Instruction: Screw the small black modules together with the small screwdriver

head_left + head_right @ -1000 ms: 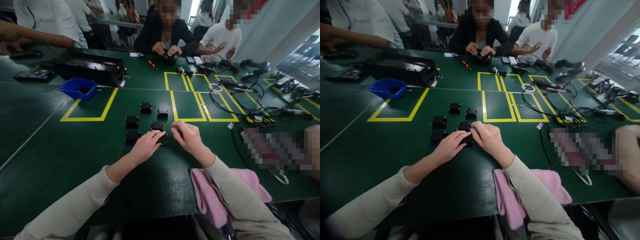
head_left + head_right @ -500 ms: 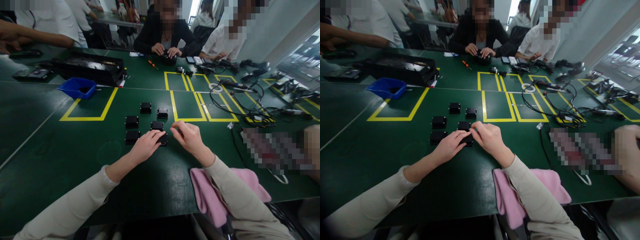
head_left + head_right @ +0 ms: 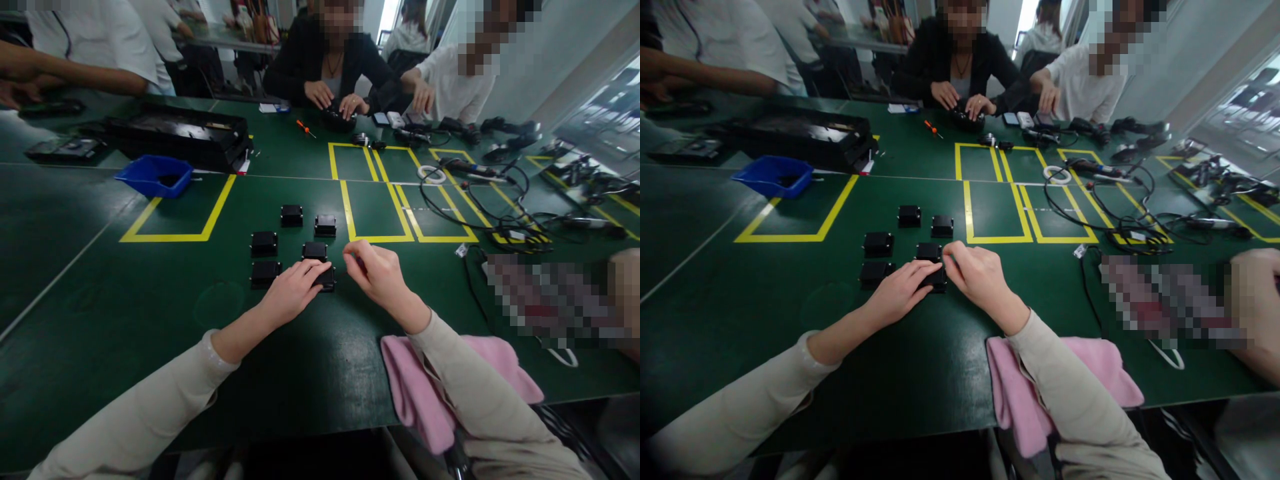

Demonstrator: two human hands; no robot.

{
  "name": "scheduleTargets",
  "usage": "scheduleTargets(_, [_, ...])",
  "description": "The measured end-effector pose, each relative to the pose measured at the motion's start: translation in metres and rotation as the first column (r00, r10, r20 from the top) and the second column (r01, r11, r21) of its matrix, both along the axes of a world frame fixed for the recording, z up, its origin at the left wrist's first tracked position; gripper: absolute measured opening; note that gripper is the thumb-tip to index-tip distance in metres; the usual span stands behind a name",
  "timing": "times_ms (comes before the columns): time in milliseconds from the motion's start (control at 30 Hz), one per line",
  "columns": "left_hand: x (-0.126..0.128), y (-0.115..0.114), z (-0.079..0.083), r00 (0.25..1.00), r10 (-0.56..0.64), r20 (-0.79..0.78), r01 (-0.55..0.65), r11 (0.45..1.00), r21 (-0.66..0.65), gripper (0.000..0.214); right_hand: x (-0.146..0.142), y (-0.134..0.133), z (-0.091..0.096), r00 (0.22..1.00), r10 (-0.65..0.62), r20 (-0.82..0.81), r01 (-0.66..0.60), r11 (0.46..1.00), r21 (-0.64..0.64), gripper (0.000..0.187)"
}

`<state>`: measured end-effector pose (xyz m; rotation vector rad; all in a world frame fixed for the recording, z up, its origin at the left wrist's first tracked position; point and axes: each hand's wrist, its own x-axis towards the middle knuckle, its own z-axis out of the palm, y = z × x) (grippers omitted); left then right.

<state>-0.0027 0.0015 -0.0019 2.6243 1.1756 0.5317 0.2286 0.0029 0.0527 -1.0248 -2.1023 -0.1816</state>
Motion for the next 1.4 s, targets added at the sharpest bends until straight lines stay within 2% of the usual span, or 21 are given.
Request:
scheduleTargets(333, [0.0012, -0.0006, 0.0003, 1.0, 0.004, 0.002, -0.004, 1.0, -0.007, 0.048, -0.0011, -0.0005, 0.0027, 0.999, 0.034, -0.004, -0.034, 0.998, 0.048, 0.021])
scheduleTargets(567, [-0.0004, -0.0006, 0.0014, 1.0, 0.007, 0.002, -0.007, 1.0, -0.009, 0.048, -0.0009, 0.0001, 0.0012, 1.0, 0.007, 0.004, -0.007, 1.0, -0.027, 0.022])
scheduleTargets(733, [-0.0004, -0.0001, -0.0008, 1.0, 0.006, 0.007, -0.006, 1.0, -0.007, 0.047, -0.0009, -0.0001, 0.0005, 0.999, 0.024, -0.022, -0.024, 1.0, -0.004, 0.021])
scheduleTargets(1400, [-0.0005, -0.0009, 0.0011, 1.0, 0.009, -0.003, -0.009, 1.0, 0.0, 0.047, 0.0001, -0.0005, -0.0006, 1.0, -0.003, -0.003, 0.003, 0.998, -0.056, 0.021])
